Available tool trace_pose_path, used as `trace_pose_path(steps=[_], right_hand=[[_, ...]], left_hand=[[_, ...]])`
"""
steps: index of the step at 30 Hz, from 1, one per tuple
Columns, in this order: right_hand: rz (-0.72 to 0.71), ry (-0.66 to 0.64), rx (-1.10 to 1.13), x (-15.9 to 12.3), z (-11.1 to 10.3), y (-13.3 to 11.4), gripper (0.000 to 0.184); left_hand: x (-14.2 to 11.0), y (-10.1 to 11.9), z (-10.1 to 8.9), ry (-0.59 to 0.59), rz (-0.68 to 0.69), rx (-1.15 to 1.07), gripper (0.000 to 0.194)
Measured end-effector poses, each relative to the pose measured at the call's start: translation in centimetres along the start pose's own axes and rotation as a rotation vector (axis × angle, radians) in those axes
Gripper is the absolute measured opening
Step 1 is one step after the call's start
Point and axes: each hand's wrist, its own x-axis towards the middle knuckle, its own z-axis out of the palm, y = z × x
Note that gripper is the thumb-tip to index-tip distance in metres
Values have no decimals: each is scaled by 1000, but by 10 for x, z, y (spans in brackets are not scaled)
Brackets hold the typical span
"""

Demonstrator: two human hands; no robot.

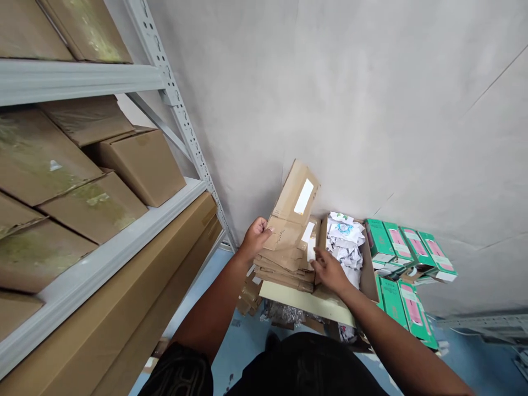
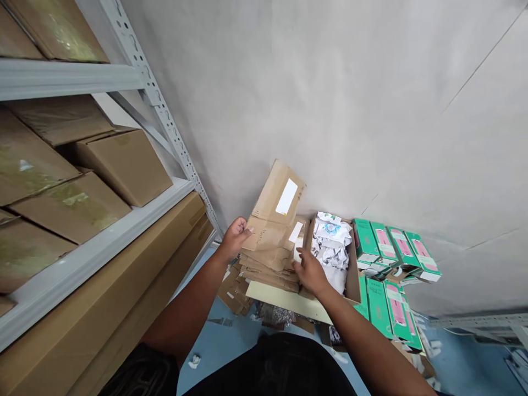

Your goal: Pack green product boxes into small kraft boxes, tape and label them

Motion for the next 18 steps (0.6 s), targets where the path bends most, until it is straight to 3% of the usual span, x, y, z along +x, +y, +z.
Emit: trace_pose_path(steps=[4, 7, 9, 13, 18], right_hand=[[145, 257, 315, 12, -29, 7, 53], [262, 311, 667, 6, -59, 10, 57], [257, 310, 879, -6, -80, 11, 55], [201, 425, 1078, -45, -123, 21, 42], [152, 731, 1066, -111, -178, 61, 41]], left_hand=[[-5, 42, 13, -38, -30, -214, 50], [-12, 60, 33, -98, -40, -311, 52], [-18, 65, 52, -139, -50, -321, 53], [-31, 67, 105, -272, -61, -277, 50], [-56, 71, 196, -529, -11, -167, 47]])
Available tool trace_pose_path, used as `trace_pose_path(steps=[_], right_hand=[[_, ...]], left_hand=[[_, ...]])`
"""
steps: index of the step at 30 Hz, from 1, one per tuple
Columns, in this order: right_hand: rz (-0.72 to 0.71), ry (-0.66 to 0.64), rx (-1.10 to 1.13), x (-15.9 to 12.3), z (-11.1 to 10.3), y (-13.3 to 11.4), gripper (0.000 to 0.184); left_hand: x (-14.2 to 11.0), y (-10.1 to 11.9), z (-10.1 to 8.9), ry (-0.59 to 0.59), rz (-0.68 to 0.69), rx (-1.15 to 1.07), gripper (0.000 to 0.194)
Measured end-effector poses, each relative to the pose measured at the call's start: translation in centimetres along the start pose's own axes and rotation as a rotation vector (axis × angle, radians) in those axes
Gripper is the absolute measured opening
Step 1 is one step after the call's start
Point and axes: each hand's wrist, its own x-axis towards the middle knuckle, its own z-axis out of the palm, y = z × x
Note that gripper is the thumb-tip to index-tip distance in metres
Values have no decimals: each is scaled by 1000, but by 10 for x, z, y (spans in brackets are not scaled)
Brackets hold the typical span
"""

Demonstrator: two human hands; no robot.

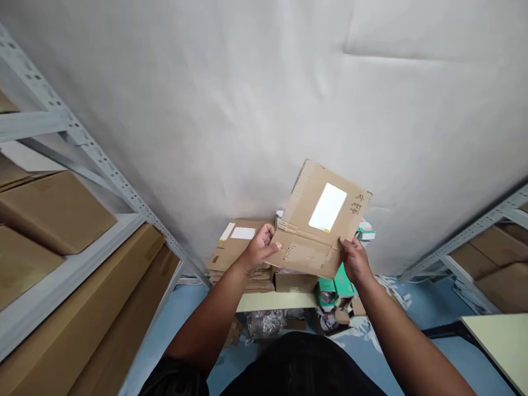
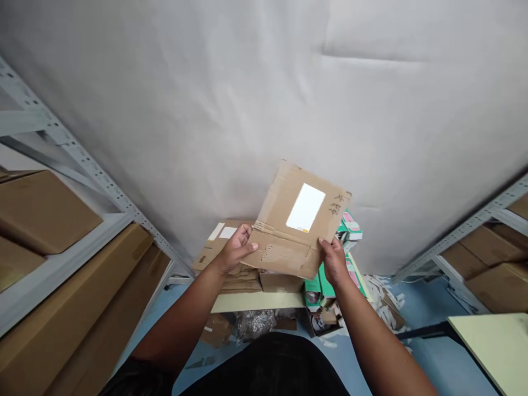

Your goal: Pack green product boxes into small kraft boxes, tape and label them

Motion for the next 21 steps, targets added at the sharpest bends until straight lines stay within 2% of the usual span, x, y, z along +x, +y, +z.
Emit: trace_pose_path(steps=[4, 9, 11, 14, 17, 21], right_hand=[[-52, 142, -87, -10, -87, -29, 39], [-57, 242, -241, -27, -209, -60, 36], [-16, 335, -383, -34, -258, -69, 44], [45, 495, -674, -48, -322, -77, 69], [11, 494, -827, -64, -366, -80, 73], [10, 427, -837, -76, -401, -77, 68]], left_hand=[[16, -19, 90, -241, -59, -7, 66], [29, -63, 213, -251, -140, 23, 60], [32, -80, 263, -287, -117, 75, 61], [35, -102, 333, -352, -83, 175, 61], [37, -124, 392, -420, -98, 264, 56], [46, -151, 452, -612, -114, 384, 47]])
